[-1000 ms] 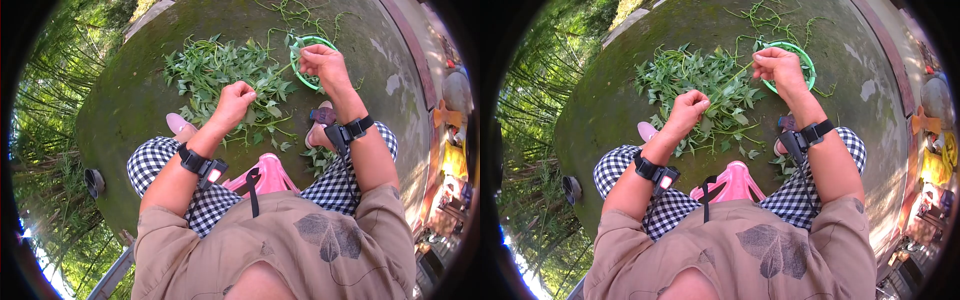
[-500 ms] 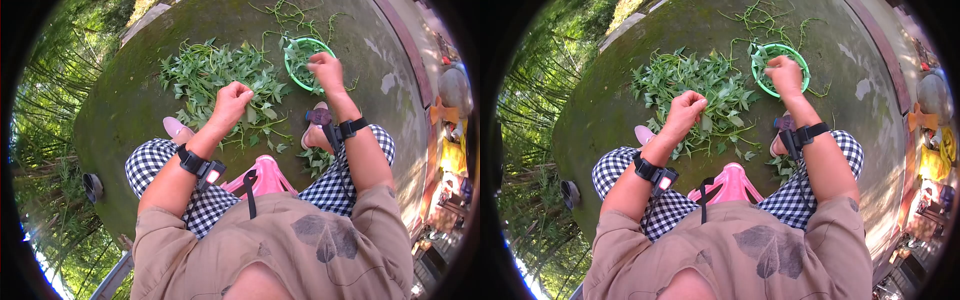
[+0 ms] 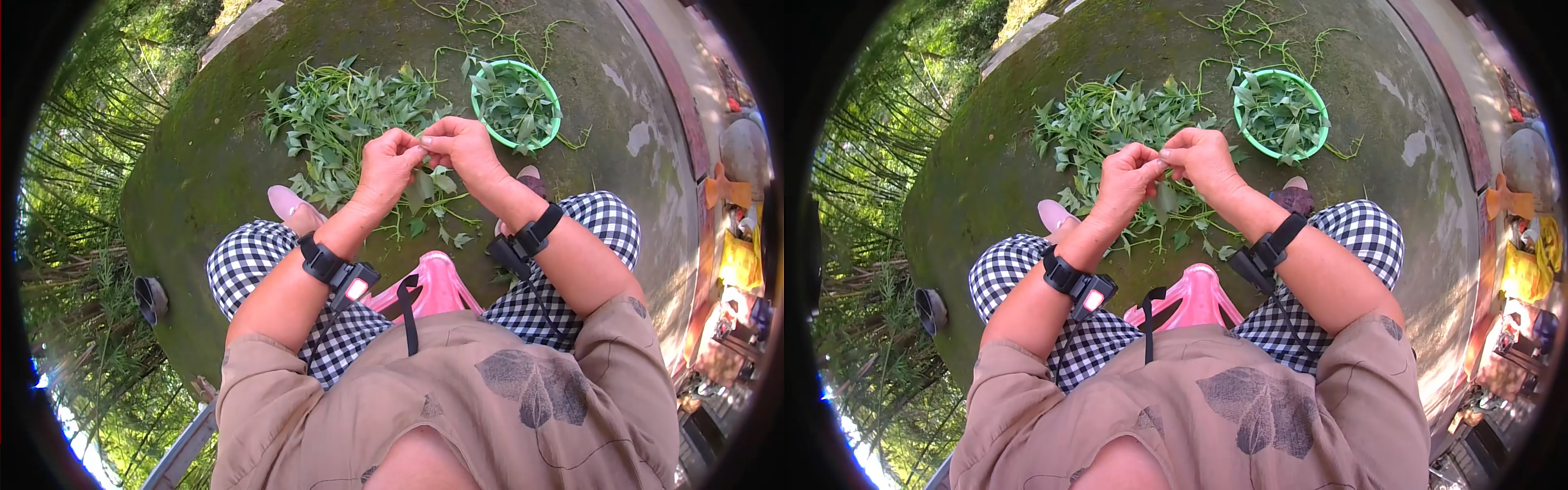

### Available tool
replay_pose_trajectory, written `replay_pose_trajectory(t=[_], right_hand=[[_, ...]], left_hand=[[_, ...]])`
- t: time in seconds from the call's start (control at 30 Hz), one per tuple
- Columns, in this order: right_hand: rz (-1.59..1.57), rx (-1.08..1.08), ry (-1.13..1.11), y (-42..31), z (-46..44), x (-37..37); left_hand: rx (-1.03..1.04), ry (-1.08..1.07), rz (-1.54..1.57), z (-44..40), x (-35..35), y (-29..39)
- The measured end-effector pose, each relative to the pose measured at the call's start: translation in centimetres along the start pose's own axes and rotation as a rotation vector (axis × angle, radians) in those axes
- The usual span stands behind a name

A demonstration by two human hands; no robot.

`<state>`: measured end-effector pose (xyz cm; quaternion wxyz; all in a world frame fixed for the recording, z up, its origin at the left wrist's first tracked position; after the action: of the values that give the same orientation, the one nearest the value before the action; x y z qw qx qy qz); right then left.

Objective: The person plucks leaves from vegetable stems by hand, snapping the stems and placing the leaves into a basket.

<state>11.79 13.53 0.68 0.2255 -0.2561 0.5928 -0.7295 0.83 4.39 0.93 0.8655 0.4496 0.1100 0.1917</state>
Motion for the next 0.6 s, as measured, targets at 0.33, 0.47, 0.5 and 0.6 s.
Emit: replay_pose_trajectory(t=[0.33,0.47,0.5,0.6], right_hand=[[0.170,-0.018,-0.270,0.1,-1.2,-0.9],[0.145,0.042,-0.290,-0.1,-0.6,-1.1],[0.116,0.063,-0.277,0.0,-0.3,-1.0],[0.066,0.087,-0.203,-0.1,0.1,-1.5]], left_hand=[[0.209,-0.139,-0.094,0.2,0.2,1.7],[0.057,-0.151,-0.043,-0.8,0.5,-1.0],[0.063,-0.132,-0.044,-0.9,0.5,-1.2],[0.099,-0.086,-0.069,-1.0,0.5,-1.2]])
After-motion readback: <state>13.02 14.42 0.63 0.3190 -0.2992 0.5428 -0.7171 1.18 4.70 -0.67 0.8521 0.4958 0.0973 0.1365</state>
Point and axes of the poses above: each hand's wrist, its own z-axis away from the middle knuckle, its own x-axis out of the palm, y = z × x, the point moved 6 cm from there along -z, towards the middle knuckle, and after that the axes turned 14 degrees about -x, right-handed, at the moved point
